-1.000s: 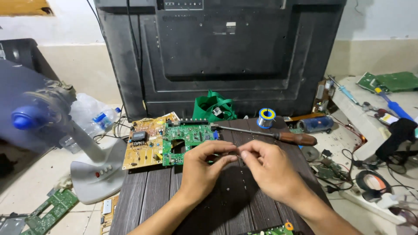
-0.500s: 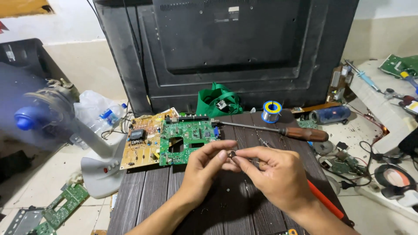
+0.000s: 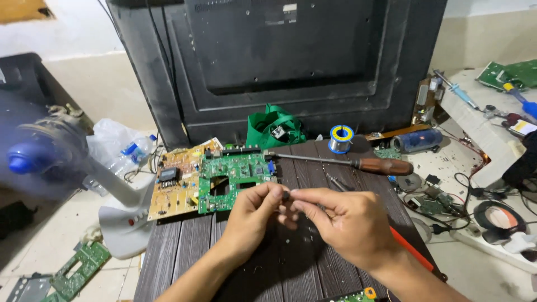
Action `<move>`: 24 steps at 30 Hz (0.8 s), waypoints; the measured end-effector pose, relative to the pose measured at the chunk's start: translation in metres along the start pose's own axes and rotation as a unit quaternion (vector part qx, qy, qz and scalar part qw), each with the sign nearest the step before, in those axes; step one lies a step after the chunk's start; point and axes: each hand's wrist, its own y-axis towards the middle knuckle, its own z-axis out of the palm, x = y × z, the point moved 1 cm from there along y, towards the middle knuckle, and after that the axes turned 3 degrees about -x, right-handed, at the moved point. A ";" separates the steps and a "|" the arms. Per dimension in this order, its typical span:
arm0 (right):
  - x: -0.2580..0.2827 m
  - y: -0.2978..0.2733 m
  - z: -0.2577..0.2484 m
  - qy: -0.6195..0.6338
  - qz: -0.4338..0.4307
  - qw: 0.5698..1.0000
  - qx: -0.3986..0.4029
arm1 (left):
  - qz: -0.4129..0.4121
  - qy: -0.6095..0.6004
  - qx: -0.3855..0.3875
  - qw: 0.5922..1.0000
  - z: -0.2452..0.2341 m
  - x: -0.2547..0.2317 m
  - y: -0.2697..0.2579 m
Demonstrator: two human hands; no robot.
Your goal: Preparing a thin wire by twisting it and then soldering it onto a circuit board
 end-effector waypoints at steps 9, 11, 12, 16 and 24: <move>-0.012 0.000 0.004 -0.104 -0.047 0.993 0.006 | -0.039 -0.001 -0.006 0.999 0.003 -0.003 -0.001; -0.017 -0.002 0.007 -0.103 -0.037 0.994 0.014 | 0.009 0.029 0.001 1.000 0.002 -0.005 -0.001; -0.017 -0.002 0.007 -0.104 -0.035 0.994 0.017 | 0.007 0.027 0.000 1.000 0.002 -0.008 -0.001; -0.011 -0.002 0.001 -0.095 -0.050 0.994 0.013 | 0.025 0.125 -0.017 0.992 0.003 -0.010 -0.005; -0.008 -0.003 0.000 -0.100 -0.089 0.991 0.001 | -0.035 -0.041 -0.126 0.991 0.004 0.000 -0.004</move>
